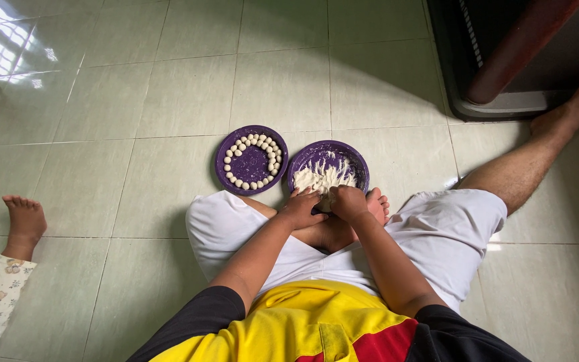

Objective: Shaping small pieces of dough into balls by rolling them between the palms and placing them in a tray.

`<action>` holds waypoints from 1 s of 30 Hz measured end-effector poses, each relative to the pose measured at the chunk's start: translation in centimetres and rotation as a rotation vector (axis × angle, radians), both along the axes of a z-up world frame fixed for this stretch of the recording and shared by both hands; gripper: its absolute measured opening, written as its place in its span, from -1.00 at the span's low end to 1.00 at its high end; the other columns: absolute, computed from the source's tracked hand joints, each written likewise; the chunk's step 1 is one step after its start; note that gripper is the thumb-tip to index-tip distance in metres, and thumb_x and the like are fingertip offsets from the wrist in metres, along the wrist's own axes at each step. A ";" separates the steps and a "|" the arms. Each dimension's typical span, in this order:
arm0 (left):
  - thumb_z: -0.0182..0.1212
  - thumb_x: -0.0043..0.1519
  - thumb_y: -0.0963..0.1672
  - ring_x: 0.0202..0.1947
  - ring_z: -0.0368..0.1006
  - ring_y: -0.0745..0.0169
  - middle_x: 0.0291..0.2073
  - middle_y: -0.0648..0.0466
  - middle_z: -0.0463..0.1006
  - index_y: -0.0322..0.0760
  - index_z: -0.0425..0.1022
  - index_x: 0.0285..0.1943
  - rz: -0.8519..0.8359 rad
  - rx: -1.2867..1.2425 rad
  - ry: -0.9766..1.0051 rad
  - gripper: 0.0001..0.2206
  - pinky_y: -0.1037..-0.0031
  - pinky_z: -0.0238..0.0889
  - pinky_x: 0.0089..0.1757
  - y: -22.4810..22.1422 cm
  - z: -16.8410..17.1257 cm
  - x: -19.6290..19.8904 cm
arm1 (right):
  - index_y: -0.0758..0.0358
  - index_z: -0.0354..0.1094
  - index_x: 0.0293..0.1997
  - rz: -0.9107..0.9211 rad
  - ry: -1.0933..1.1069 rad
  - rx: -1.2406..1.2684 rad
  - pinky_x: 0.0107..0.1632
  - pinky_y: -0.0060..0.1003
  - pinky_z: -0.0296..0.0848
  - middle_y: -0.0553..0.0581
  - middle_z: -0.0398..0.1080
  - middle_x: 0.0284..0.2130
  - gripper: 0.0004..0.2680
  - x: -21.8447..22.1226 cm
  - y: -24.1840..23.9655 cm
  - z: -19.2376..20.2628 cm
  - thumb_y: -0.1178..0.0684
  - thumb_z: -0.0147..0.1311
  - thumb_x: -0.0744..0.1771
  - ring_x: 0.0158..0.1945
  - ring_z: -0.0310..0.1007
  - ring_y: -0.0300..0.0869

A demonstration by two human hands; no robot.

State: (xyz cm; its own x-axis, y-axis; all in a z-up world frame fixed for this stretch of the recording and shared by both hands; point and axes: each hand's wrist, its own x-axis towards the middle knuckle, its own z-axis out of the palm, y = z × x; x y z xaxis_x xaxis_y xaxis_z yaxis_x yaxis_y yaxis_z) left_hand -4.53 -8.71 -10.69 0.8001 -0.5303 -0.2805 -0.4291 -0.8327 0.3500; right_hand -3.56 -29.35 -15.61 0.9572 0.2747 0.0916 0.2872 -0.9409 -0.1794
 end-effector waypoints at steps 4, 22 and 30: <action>0.10 0.25 0.18 0.50 0.05 -0.10 0.44 0.08 0.29 -0.13 0.44 0.30 0.009 -0.031 0.044 -0.44 -0.11 -0.23 0.41 -0.1 2.4 -0.4 | -0.18 0.55 -0.24 0.000 0.074 0.056 -0.31 -0.07 0.58 0.03 0.49 -0.52 -0.84 0.1 -0.2 -0.6 -0.14 0.12 0.20 -0.39 0.61 0.02; 0.20 0.19 0.12 0.11 0.46 0.18 -0.02 0.13 0.58 -0.03 0.59 0.04 0.371 -0.506 0.091 -0.63 0.20 0.13 0.16 0.9 1.1 0.6 | 0.20 0.53 -0.25 -0.170 0.515 0.887 -0.16 -0.12 0.52 0.14 0.58 -0.39 -0.82 -0.8 -1.2 4.9 0.00 0.39 0.21 -0.24 0.60 -0.05; 0.24 0.34 0.05 0.30 0.37 -0.16 0.31 -0.11 0.45 -0.14 0.34 0.45 0.751 -1.316 0.834 -0.48 0.04 -0.01 0.28 1.8 1.1 -0.8 | 0.29 0.49 -0.26 -0.200 0.578 1.548 -0.18 -0.40 0.52 0.04 0.50 -0.44 -0.87 -1.6 0.6 10.9 0.17 0.40 0.25 -0.31 0.51 -0.29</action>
State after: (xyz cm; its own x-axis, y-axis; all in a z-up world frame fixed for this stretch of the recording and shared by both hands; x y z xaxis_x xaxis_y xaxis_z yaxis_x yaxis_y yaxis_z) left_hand -5.33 -6.95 -9.60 0.8364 -0.3348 -0.4340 0.5235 0.2537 0.8134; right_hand -5.14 -28.71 -4.71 0.9661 0.1450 -0.2137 -0.2407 0.2057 -0.9486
